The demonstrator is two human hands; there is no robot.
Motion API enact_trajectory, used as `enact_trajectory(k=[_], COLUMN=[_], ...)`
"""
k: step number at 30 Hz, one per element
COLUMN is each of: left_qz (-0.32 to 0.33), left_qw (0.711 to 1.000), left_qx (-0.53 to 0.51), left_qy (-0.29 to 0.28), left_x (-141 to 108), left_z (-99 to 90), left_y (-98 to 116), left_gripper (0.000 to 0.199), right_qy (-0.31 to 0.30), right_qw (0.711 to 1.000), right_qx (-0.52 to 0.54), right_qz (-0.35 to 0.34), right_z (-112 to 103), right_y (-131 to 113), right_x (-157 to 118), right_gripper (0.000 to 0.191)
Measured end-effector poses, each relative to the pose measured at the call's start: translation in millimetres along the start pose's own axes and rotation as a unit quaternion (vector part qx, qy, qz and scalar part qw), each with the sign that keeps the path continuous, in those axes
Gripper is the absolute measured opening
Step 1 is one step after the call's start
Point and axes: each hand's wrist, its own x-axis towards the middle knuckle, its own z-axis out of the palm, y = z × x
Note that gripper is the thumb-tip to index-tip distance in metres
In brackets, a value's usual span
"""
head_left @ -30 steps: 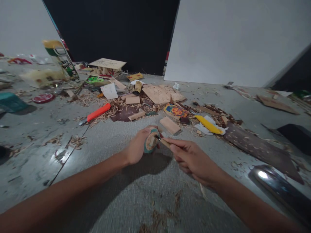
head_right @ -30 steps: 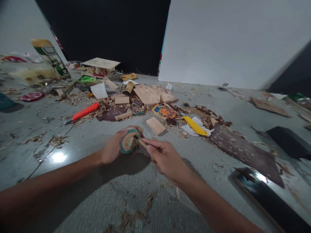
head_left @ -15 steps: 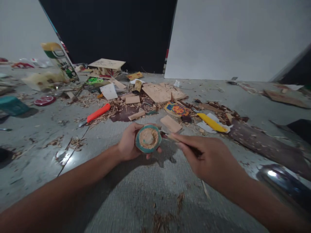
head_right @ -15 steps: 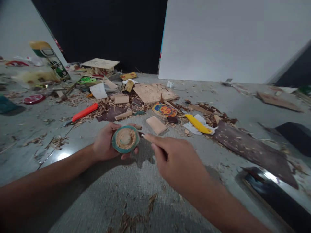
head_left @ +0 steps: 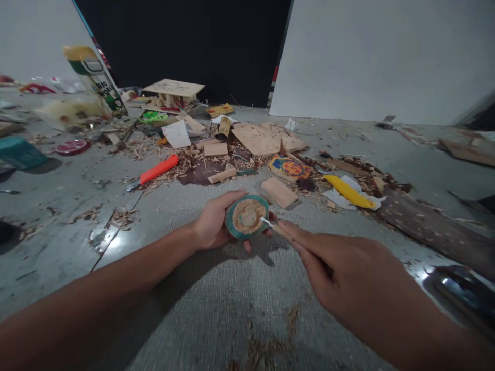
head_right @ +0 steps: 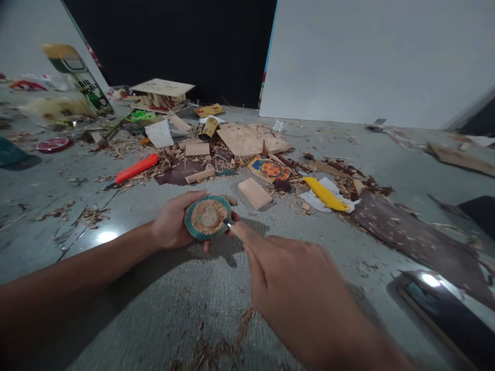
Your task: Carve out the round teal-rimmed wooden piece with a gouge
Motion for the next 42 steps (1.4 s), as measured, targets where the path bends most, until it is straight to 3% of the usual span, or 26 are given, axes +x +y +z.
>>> enact_trajectory(k=[8,12,14,17,19,20,23,24,25,26,29,31,35,42], left_qz=[0.019,0.049,0.063,0.078,0.102,0.116,0.138,0.139,0.140,0.139,0.125,0.115,0.104,0.122], left_qw=[0.993,0.978,0.968,0.960,0.958,0.957,0.957,0.955,0.953,0.951,0.953,0.957,0.965,0.961], left_qx=[0.080,0.140,0.167,0.183,0.185,0.183,0.178,0.180,0.182,0.183,0.142,0.093,0.037,0.050], left_qy=[0.089,0.143,0.174,0.195,0.196,0.192,0.185,0.188,0.196,0.207,0.236,0.250,0.238,0.245], left_x=[1.6,1.7,0.8,-0.6,-0.9,-0.9,-0.2,0.0,0.3,0.7,2.4,3.6,3.5,-0.2], left_z=[14.3,19.6,20.8,19.4,17.0,15.8,13.4,13.2,13.2,13.5,15.7,17.9,21.9,23.3], left_y=[-4.2,-7.9,-10.2,-13.6,-15.9,-17.0,-20.1,-20.8,-21.1,-21.0,-18.4,-15.6,-11.2,-10.9], left_gripper=[0.049,0.046,0.045,0.045,0.043,0.042,0.042,0.041,0.041,0.042,0.045,0.043,0.040,0.033], right_qy=[-0.012,-0.057,-0.091,-0.112,-0.116,-0.126,-0.178,-0.188,-0.188,-0.174,-0.072,-0.010,0.038,-0.077], right_qw=[0.998,0.995,0.994,0.980,0.936,0.894,0.702,0.655,0.644,0.672,0.858,0.934,0.971,0.984], right_qx=[-0.057,-0.074,-0.042,0.136,0.302,0.387,0.595,0.628,0.635,0.618,0.447,0.319,0.194,0.149], right_qz=[-0.008,0.023,0.054,0.088,0.138,0.186,0.347,0.376,0.383,0.370,0.243,0.161,0.136,0.054], right_z=[-1.7,1.9,6.1,13.1,16.3,17.2,18.5,19.1,20.1,21.5,25.8,25.3,14.9,3.6], right_y=[-4.2,-4.0,-2.8,-0.5,-0.6,-1.5,-5.9,-7.1,-7.9,-8.1,-5.4,-2.0,3.0,-5.3], right_x=[-2.3,-1.3,1.0,7.3,11.7,13.5,15.9,15.8,15.3,14.4,11.4,10.5,11.4,3.8], right_gripper=[0.044,0.049,0.047,0.041,0.037,0.036,0.041,0.043,0.043,0.043,0.041,0.042,0.044,0.047])
